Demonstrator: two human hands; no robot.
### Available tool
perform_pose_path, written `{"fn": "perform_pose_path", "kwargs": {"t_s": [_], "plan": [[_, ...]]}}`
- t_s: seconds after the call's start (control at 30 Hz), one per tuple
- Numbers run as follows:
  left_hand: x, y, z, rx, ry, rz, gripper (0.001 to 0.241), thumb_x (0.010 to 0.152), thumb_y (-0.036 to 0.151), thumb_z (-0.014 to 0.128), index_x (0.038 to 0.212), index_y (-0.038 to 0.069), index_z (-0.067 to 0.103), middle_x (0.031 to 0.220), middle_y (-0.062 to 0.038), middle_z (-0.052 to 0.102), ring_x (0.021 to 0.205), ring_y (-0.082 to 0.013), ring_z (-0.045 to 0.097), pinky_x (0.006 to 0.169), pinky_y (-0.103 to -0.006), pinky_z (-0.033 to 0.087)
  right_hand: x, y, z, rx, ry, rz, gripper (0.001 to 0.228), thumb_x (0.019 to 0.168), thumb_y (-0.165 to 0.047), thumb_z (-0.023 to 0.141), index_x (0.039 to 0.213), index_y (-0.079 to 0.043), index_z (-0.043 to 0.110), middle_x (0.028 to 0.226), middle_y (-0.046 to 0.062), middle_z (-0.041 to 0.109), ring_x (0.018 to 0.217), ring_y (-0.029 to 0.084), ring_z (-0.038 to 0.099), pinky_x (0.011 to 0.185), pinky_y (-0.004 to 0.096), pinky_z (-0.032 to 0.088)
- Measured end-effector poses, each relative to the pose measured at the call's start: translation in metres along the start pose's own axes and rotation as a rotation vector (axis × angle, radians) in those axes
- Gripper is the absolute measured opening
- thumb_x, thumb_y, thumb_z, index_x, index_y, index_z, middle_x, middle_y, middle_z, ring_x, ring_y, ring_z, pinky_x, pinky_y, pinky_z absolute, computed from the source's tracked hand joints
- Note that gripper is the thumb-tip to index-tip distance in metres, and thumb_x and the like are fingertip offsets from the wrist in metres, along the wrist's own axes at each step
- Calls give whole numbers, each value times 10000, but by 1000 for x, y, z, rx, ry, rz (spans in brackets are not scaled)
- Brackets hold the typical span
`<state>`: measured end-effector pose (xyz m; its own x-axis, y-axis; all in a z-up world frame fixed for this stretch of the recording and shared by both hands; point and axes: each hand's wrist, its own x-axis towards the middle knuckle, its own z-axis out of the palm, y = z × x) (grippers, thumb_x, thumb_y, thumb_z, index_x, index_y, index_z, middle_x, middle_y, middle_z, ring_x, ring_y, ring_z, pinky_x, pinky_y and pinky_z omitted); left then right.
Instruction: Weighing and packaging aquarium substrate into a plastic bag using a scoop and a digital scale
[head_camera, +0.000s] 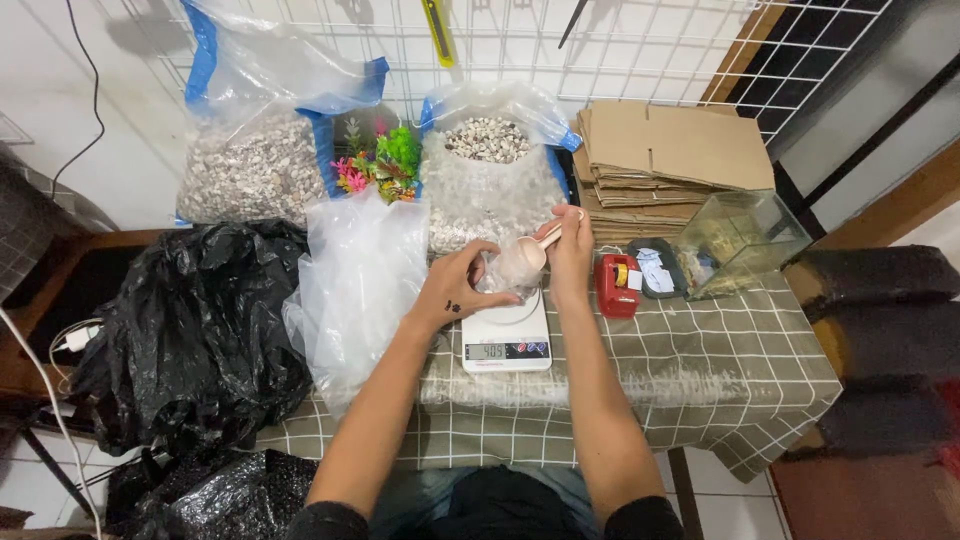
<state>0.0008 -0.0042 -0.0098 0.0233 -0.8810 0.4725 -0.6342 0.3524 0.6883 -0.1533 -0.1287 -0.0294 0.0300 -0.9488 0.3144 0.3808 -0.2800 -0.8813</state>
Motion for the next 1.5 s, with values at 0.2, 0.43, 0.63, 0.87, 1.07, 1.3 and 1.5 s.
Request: {"fn": "perform_pose_path", "kwargs": {"t_s": [0.2,0.43,0.63,0.87,1.07,1.3,1.5], "plan": [[3,-9,8,-74,90,39,633,636,385,985,1143,181,664,651,14,571,596,-181,616,652,-307,531,3,17,-19,58,57,242,260,1104,-389,412,1126,-180,564,711,124,705,393,80,458,342,153,263],[4,-7,9,-81,175,97,354,813,289,873,1090,141,710,655,-31,591,576,-213,620,618,-337,532,5,18,-35,149,183,306,195,1075,-338,473,1097,-174,578,782,150,731,405,95,458,360,169,245],[9,-31,15,-46,308,104,93,949,251,749,928,161,738,648,-29,580,590,-212,611,633,-323,521,12,14,-55,149,339,170,211,1082,-352,467,1073,-161,555,774,156,732,381,83,469,344,162,278],[9,-1,-7,-416,545,-155,349,1094,251,534,840,100,718,510,-7,419,505,-65,366,564,-259,432,28,2,-60,216,507,36,187,1052,-374,523,1004,-195,551,787,187,738,343,109,470,310,184,255],[13,-11,-5,-570,622,-252,411,1103,252,476,820,54,699,534,23,372,535,-75,409,583,-235,390,86,-4,0,152,374,-95,185,1047,-376,517,1055,-206,591,982,99,771,611,124,710,508,206,545],[13,-13,-7,-573,618,-236,400,1093,243,508,826,28,716,509,12,372,529,-71,397,589,-224,379,79,-20,34,-68,-72,-196,230,1115,-260,460,1217,-93,582,1263,107,684,954,212,755,756,235,615],[13,-20,-1,-578,607,-217,426,1105,269,501,823,27,709,506,-3,378,522,-81,391,593,-244,392,43,-7,-20,-121,325,-387,299,1110,-339,450,1186,-83,586,938,126,746,574,111,688,474,164,506]]}}
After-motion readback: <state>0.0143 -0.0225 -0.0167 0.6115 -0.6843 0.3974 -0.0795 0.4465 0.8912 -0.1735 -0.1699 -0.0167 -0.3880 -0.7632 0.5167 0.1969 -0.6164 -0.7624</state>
